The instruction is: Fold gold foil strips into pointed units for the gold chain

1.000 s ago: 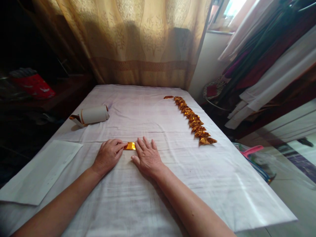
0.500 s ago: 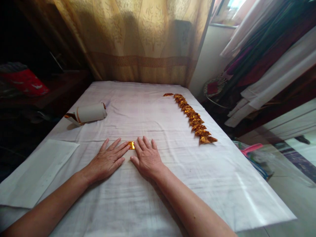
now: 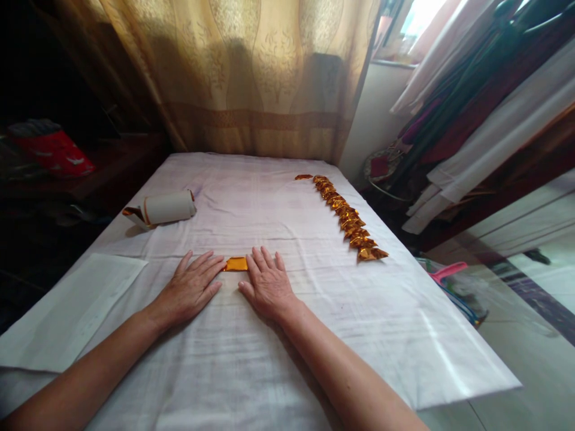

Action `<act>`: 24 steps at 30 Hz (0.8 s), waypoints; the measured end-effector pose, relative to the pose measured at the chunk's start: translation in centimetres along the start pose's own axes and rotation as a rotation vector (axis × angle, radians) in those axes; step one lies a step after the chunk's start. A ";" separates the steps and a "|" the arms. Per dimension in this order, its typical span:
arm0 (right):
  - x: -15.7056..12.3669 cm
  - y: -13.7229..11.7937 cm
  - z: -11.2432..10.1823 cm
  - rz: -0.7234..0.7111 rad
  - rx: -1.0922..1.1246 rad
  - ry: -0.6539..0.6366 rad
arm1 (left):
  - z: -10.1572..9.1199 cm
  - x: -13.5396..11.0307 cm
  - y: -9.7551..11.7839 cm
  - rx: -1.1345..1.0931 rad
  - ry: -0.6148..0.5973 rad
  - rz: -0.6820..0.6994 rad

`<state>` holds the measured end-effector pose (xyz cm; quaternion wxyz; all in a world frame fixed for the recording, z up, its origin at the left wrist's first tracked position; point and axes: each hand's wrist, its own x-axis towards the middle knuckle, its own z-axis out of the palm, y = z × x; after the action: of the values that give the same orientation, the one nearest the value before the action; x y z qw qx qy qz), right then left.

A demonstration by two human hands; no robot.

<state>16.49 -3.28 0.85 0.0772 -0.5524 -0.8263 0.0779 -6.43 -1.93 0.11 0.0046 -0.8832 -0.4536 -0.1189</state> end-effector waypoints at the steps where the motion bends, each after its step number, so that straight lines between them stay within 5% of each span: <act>1: 0.1 -0.2 0.0 -0.011 -0.002 0.010 | 0.0 0.1 0.0 -0.007 0.018 0.001; 7: 0.3 -0.7 0.1 -0.120 0.012 -0.015 | -0.3 1.1 -0.6 -0.050 0.101 0.008; 16: -0.9 1.1 -0.4 -0.075 0.027 0.079 | -0.8 2.5 -0.7 0.003 0.155 0.070; 24: 2.0 1.4 -1.3 0.020 0.121 0.137 | -0.4 3.5 -0.8 0.118 0.213 0.161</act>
<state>17.28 -0.86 1.95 0.1660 -0.5590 -0.8073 0.0907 -5.18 1.29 1.16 0.1144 -0.8974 -0.3844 -0.1842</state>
